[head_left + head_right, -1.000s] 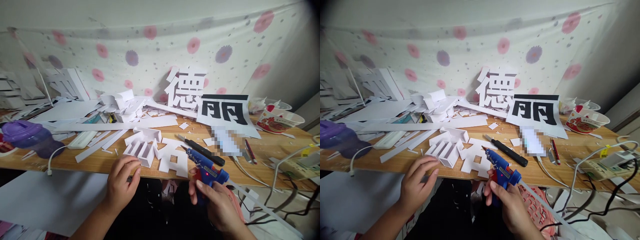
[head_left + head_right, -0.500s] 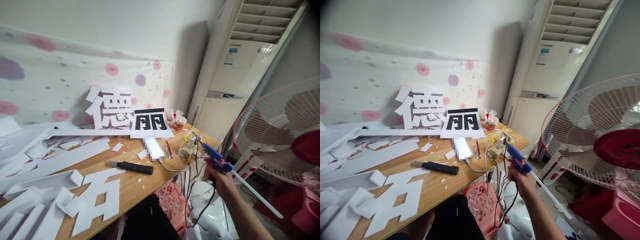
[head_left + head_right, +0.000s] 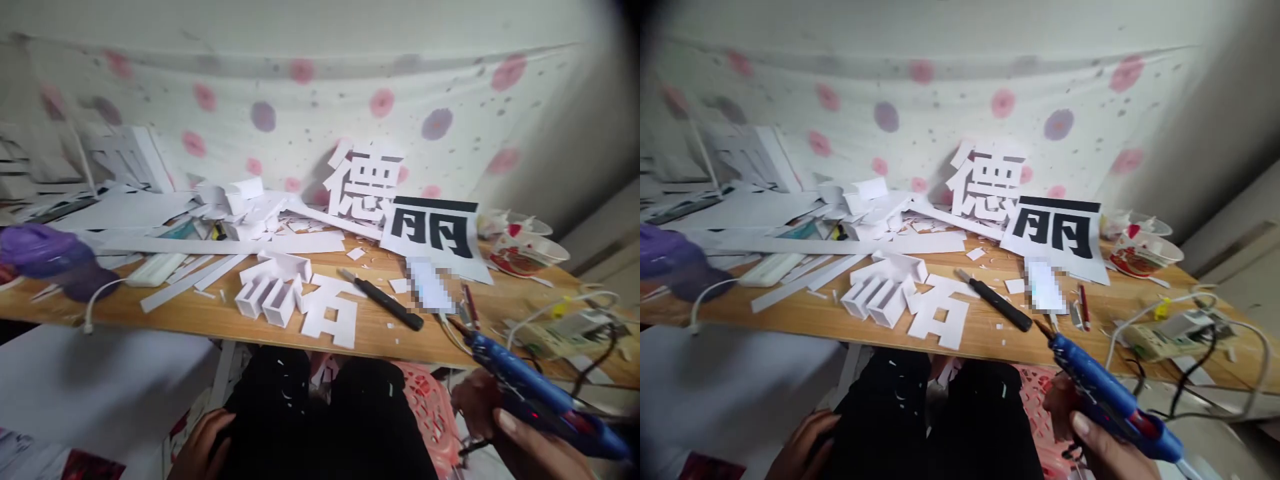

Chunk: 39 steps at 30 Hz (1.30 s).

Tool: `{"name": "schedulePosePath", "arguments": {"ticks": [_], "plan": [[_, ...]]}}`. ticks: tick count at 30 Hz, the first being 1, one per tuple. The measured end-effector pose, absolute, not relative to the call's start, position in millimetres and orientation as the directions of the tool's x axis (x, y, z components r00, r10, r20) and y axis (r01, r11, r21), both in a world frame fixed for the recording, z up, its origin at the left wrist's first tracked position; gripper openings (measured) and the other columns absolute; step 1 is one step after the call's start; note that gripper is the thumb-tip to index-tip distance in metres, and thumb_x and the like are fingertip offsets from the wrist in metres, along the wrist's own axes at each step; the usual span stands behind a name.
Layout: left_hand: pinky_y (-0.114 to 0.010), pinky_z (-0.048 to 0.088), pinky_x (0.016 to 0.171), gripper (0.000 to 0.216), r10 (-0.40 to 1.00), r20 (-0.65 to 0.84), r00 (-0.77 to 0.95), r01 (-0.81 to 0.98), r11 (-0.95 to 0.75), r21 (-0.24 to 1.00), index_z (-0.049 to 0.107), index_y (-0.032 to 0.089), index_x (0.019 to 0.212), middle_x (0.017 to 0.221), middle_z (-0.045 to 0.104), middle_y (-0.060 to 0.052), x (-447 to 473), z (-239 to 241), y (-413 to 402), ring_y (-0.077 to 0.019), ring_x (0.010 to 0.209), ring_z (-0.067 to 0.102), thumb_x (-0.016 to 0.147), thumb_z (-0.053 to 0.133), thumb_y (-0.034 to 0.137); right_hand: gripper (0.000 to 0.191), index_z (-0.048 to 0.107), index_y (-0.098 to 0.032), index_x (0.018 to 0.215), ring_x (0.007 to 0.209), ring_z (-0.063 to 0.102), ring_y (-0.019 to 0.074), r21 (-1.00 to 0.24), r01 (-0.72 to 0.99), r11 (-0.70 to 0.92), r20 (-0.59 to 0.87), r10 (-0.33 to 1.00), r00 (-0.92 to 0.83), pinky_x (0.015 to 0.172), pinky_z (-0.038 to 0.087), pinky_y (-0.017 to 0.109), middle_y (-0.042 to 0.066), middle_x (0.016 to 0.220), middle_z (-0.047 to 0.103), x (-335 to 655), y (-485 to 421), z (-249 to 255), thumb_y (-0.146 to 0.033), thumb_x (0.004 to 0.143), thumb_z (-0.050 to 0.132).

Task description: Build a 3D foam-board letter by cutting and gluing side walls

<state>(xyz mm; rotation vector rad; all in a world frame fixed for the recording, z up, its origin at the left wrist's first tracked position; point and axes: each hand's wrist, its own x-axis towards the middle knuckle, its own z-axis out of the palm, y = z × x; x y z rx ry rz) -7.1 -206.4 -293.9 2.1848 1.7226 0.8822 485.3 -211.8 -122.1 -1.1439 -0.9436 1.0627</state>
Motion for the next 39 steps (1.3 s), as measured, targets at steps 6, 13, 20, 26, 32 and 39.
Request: {"name": "schedulePosePath", "arguments": {"ticks": [6,13,20,26,32,39], "plan": [[-0.044,0.058,0.081,0.043,0.930,0.063,-0.362,0.617,0.189,0.764,0.066,0.020,0.092,0.098,0.071,-0.009,-27.0,-306.2,-214.6,-0.0311,0.095,0.068,0.077,0.051,0.058,0.031,0.065,-0.023,0.098,0.050,0.053,0.0158,-0.949,-0.291,0.122,0.117,0.993,0.032,0.070,0.047,0.038,-0.002,0.053,0.057,420.5,-187.5,-125.2,-0.044,0.076,0.070],[-0.035,0.059,0.078,0.032,0.964,-0.024,-0.265,0.360,0.122,0.925,0.065,0.022,0.092,0.092,0.073,-0.006,37.7,-243.3,-164.9,-0.0256,0.090,0.070,0.083,0.053,0.050,0.027,0.063,-0.020,0.097,0.046,0.050,0.0128,-0.924,-0.365,0.116,0.101,0.993,0.060,0.066,0.047,0.035,-0.003,0.052,0.055,390.6,-165.8,-129.0,-0.041,0.080,0.066],[-0.027,0.052,0.085,0.023,0.704,0.674,0.226,0.566,-0.658,0.497,0.064,0.024,0.098,0.092,0.066,-0.003,60.1,-173.7,-137.7,-0.0154,0.091,0.064,0.083,0.056,0.009,0.034,0.061,-0.019,0.106,0.056,0.057,0.0165,-0.979,-0.201,0.017,-0.006,0.993,0.116,0.066,0.050,0.035,-0.001,0.061,0.060,381.4,-163.0,-133.1,-0.042,0.082,0.065],[-0.026,0.053,0.077,0.020,0.696,0.659,0.285,0.611,-0.662,0.435,0.062,0.021,0.096,0.088,0.064,-0.004,57.4,-185.2,-138.4,-0.0152,0.084,0.063,0.085,0.054,0.006,0.040,0.066,-0.019,0.102,0.060,0.059,0.0194,-0.985,0.135,-0.106,-0.089,0.988,0.129,0.062,0.051,0.033,0.002,0.065,0.063,370.2,-167.2,-131.5,-0.052,0.080,0.065],[-0.034,0.051,0.084,0.025,0.602,0.795,0.072,0.744,-0.563,0.359,0.062,0.019,0.104,0.095,0.064,-0.006,33.2,-164.3,-122.0,-0.0196,0.089,0.063,0.081,0.061,0.008,0.036,0.066,-0.019,0.093,0.060,0.062,0.0177,-0.848,0.530,-0.020,-0.036,0.999,-0.019,0.059,0.051,0.030,0.004,0.075,0.067,364.4,-148.8,-111.7,-0.053,0.085,0.057],[-0.033,0.051,0.086,0.027,0.567,0.811,0.141,0.740,-0.605,0.294,0.060,0.017,0.106,0.098,0.063,-0.007,34.7,-154.7,-116.2,-0.0193,0.093,0.062,0.081,0.060,0.006,0.033,0.067,-0.022,0.086,0.055,0.061,0.0172,-0.761,0.644,0.082,0.069,0.997,-0.045,0.059,0.051,0.028,0.001,0.066,0.066,347.1,-142.6,-110.1,-0.053,0.084,0.057]]}}
